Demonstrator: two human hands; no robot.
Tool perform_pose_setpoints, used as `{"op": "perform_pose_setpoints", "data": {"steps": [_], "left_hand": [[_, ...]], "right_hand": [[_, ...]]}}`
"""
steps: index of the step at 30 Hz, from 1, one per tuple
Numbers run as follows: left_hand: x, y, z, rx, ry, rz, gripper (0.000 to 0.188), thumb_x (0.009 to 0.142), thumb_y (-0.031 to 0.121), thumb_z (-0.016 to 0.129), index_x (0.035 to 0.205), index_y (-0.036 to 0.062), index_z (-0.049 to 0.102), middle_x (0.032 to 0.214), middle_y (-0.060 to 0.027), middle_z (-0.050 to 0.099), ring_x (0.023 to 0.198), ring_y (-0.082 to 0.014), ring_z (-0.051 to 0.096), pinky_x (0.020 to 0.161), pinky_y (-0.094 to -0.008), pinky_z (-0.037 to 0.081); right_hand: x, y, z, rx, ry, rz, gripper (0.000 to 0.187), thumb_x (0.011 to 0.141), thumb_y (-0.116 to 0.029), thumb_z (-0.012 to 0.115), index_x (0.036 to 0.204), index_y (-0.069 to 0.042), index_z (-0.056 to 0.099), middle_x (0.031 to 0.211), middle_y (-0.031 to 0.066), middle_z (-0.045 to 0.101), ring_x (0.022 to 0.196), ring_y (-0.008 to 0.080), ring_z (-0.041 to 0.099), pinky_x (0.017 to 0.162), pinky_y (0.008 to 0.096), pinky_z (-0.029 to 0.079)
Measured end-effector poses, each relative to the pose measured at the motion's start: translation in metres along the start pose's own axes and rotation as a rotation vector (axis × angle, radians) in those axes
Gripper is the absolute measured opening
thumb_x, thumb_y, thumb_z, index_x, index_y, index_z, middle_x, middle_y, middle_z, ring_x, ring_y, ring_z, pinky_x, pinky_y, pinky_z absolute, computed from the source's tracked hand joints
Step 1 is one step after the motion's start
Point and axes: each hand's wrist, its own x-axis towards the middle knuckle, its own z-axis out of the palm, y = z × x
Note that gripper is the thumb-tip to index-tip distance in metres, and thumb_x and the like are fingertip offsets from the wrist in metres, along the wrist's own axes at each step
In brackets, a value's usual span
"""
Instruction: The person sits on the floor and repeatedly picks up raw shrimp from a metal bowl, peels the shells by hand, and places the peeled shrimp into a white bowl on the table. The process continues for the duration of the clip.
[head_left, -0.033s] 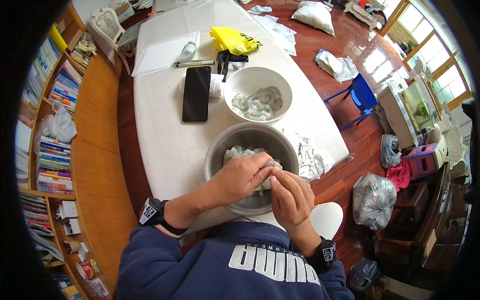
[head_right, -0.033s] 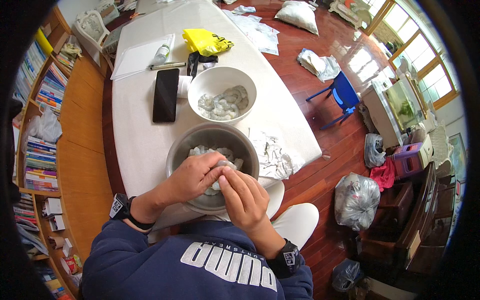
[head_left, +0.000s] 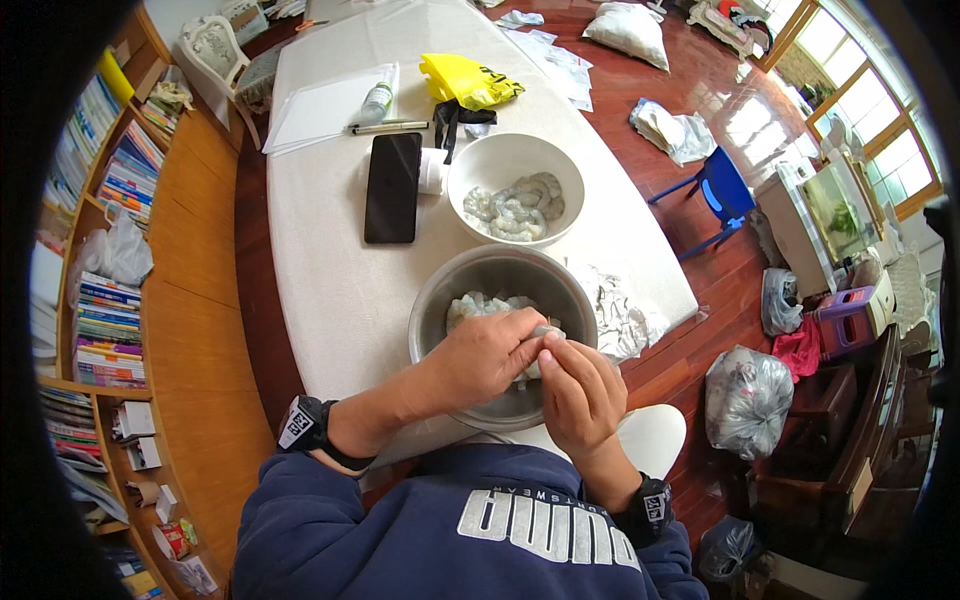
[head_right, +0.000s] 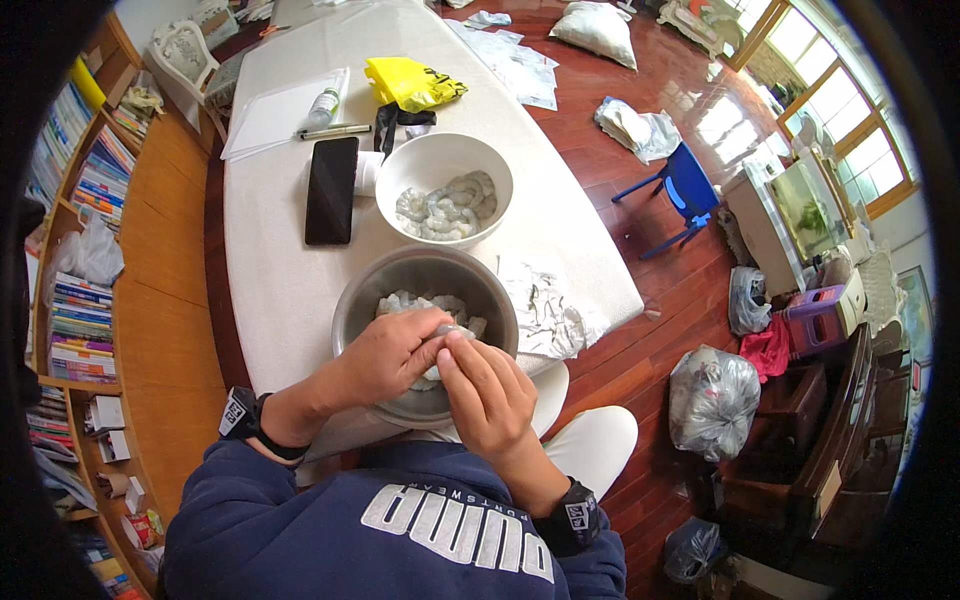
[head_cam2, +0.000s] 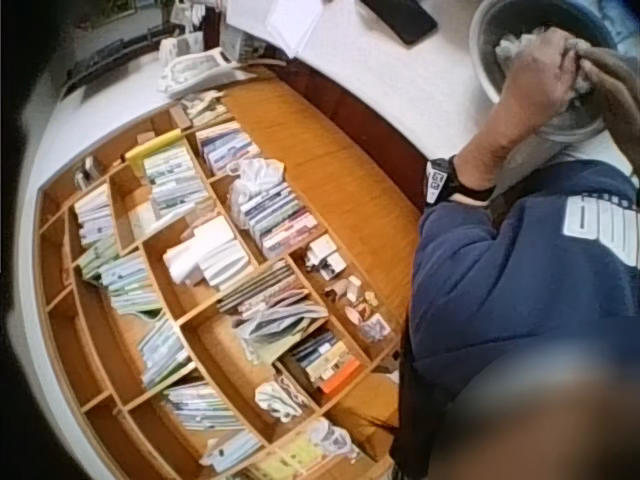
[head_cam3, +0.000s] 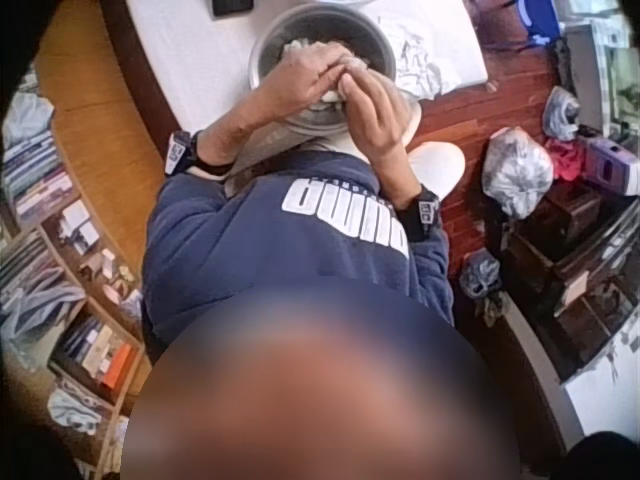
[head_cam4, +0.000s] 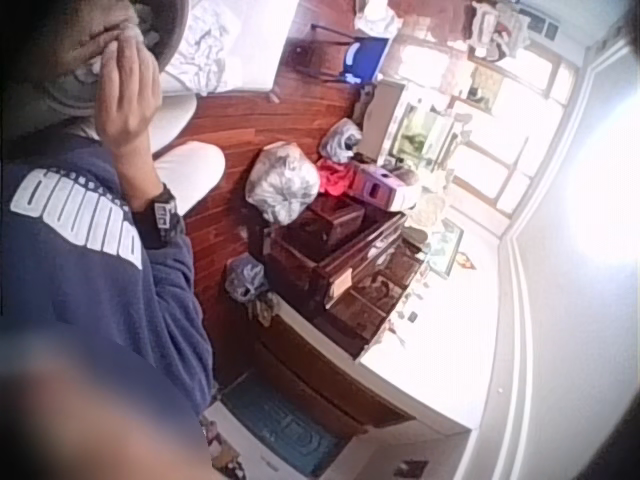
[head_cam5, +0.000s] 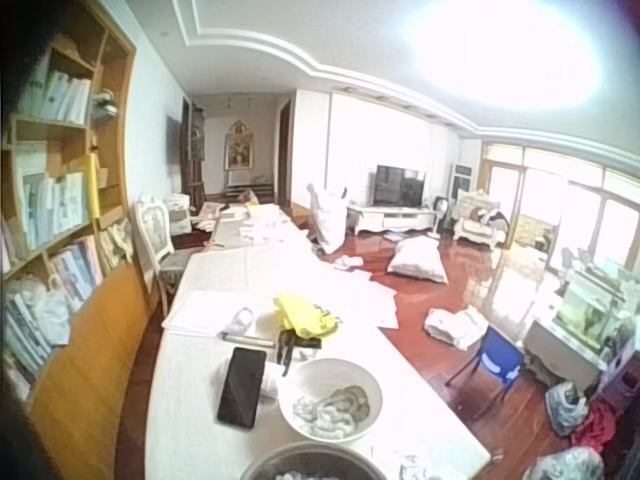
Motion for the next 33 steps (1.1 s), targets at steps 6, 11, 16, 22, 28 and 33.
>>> {"op": "perform_pose_setpoints", "data": {"steps": [6,11,16,22,28,33], "left_hand": [[-0.002,0.002,0.002,0.031,-0.02,-0.001,0.021,0.101,0.018,0.055,0.108,-0.0023,0.057,0.095,-0.0227,0.064,0.088,-0.0419,0.063,0.074,-0.0447,0.05],[-0.002,0.002,0.004,0.041,0.002,0.018,0.022,0.102,0.018,0.055,0.108,-0.0034,0.057,0.094,-0.0239,0.063,0.088,-0.0434,0.062,0.075,-0.0455,0.049],[-0.003,0.001,0.005,0.058,0.014,0.037,0.021,0.101,0.017,0.056,0.107,-0.0025,0.057,0.094,-0.0233,0.063,0.088,-0.0432,0.062,0.074,-0.0461,0.049],[-0.002,0.001,0.006,0.06,0.019,0.07,0.017,0.099,0.015,0.058,0.106,-0.0014,0.056,0.092,-0.022,0.062,0.086,-0.0427,0.062,0.072,-0.0457,0.049],[-0.001,0.002,0.006,0.076,0.023,0.104,0.017,0.098,0.013,0.059,0.105,-0.0013,0.056,0.091,-0.0215,0.062,0.085,-0.0417,0.063,0.071,-0.0451,0.049],[-0.002,0.002,0.005,0.124,0.041,0.118,0.016,0.097,0.012,0.06,0.105,-0.0011,0.057,0.091,-0.0206,0.063,0.084,-0.0404,0.063,0.071,-0.0447,0.05]], "right_hand": [[-0.003,0.003,0.002,-0.059,0.092,0.018,0.019,0.081,0.005,0.073,0.099,0.004,0.068,0.101,0.0182,0.072,0.083,0.0298,0.071,0.069,0.0356,0.058],[-0.002,0.004,-0.002,-0.025,0.126,0.073,0.02,0.08,0.009,0.074,0.098,0.002,0.068,0.101,0.017,0.073,0.082,0.0288,0.071,0.067,0.0343,0.058],[-0.001,0.004,-0.005,-0.007,0.109,0.074,0.019,0.081,0.009,0.073,0.097,0.001,0.066,0.099,0.0172,0.072,0.087,0.0315,0.072,0.071,0.0358,0.06],[-0.006,0.008,0.0,0.164,0.111,0.114,0.02,0.083,0.012,0.069,0.099,0.002,0.063,0.099,0.0202,0.07,0.101,0.0389,0.071,0.084,0.0429,0.061],[-0.012,0.01,0.004,0.162,0.162,0.103,0.023,0.086,0.013,0.066,0.106,0.004,0.062,0.104,0.0214,0.067,0.105,0.0415,0.07,0.086,0.0437,0.061],[-0.011,0.011,0.0,0.129,0.164,0.085,0.022,0.086,0.013,0.066,0.106,0.004,0.061,0.105,0.0208,0.066,0.105,0.0415,0.07,0.086,0.0438,0.062]]}}
